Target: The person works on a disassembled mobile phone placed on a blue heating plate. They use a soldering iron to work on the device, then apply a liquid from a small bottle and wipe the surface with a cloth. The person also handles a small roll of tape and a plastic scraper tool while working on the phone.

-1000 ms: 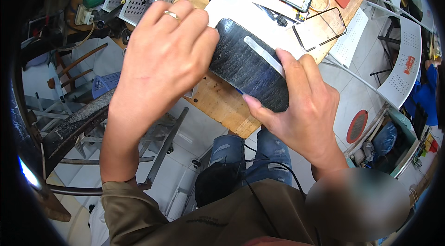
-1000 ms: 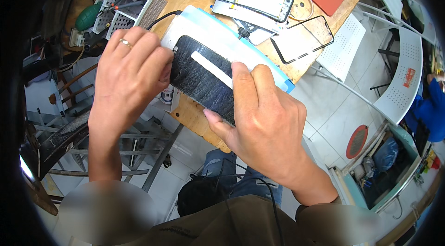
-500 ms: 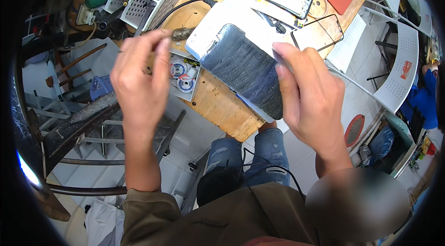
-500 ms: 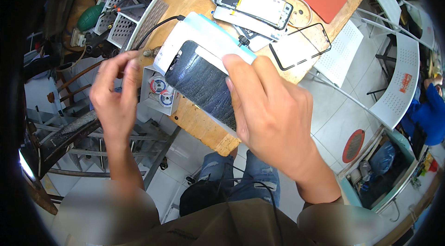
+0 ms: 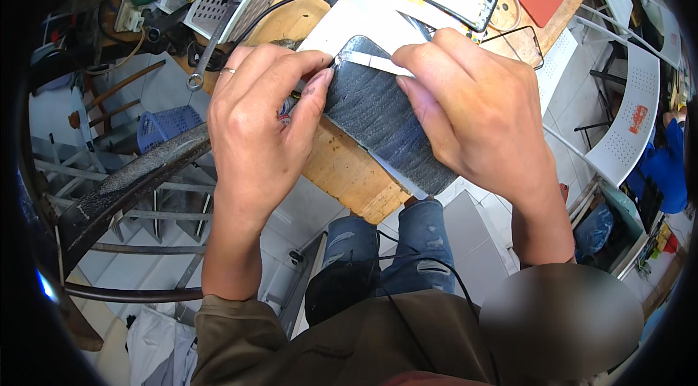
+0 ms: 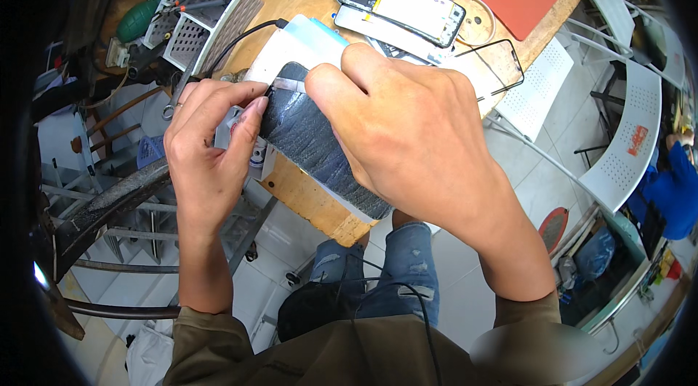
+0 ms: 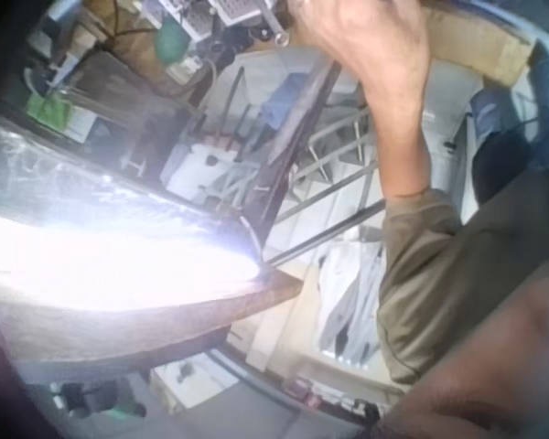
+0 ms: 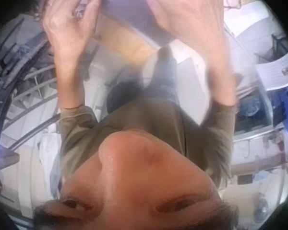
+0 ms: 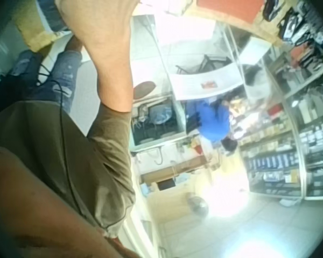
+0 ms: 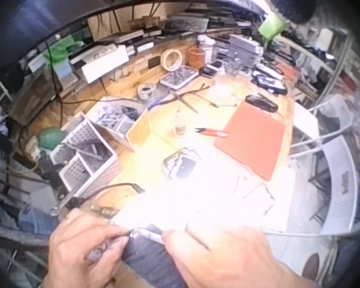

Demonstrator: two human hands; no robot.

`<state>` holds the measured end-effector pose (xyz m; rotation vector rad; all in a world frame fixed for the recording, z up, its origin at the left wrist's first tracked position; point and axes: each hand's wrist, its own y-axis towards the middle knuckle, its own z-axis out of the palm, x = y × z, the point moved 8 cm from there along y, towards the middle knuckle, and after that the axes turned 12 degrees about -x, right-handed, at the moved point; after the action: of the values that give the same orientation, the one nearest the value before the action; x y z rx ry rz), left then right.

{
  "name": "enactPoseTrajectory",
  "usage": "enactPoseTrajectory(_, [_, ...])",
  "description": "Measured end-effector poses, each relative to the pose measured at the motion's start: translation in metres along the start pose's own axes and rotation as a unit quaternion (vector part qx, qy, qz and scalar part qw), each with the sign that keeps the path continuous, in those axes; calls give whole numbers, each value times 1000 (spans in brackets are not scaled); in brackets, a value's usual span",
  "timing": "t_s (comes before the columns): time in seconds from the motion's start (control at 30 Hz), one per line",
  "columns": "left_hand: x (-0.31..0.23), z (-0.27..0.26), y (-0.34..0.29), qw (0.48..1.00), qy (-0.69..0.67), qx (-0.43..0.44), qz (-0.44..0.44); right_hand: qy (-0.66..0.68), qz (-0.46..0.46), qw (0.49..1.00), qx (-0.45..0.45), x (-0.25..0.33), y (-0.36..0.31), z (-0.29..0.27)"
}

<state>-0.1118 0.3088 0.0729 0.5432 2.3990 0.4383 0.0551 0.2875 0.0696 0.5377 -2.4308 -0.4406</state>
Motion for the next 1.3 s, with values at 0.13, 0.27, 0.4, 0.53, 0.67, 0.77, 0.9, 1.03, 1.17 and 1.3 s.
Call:
enactPoseTrajectory(0.13, [2,2,-1,1000,-1,3,-15,-7,-11,1000,8,0,2,2])
enactPoseTrajectory(0.27, [5,4,-1,999,-15,4,-37,-10,-26,1000,2,1,3,3])
enactPoseTrajectory(0.4, [9,7,-3,997,-32,6,-65,-1,-31,999,14,2,5,4])
enactPoseTrajectory(0.53, [12,7,-3,996,-45,9,-83,4,-35,999,21,1,7,6])
enactPoseTrajectory(0.67, [12,7,-3,995,-43,13,-87,2,-28,999,29,1,9,6])
enactPoseTrajectory(0.77, [13,7,-2,995,-40,20,-92,-3,-15,999,43,0,10,7])
enactPoseTrajectory(0.9, [14,6,-2,992,-40,16,-118,4,-8,1000,9,-1,12,1])
enactPoseTrajectory(1.03, [18,-2,-7,989,-20,-28,-145,-7,3,999,-38,-7,14,-7])
enactPoseTrajectory(1.17, [20,-13,-16,989,12,-33,-141,9,81,995,-59,-15,-2,-22])
enactPoseTrajectory(1.3, [30,-17,-50,956,-92,-40,-275,-7,123,992,22,-2,-37,-34])
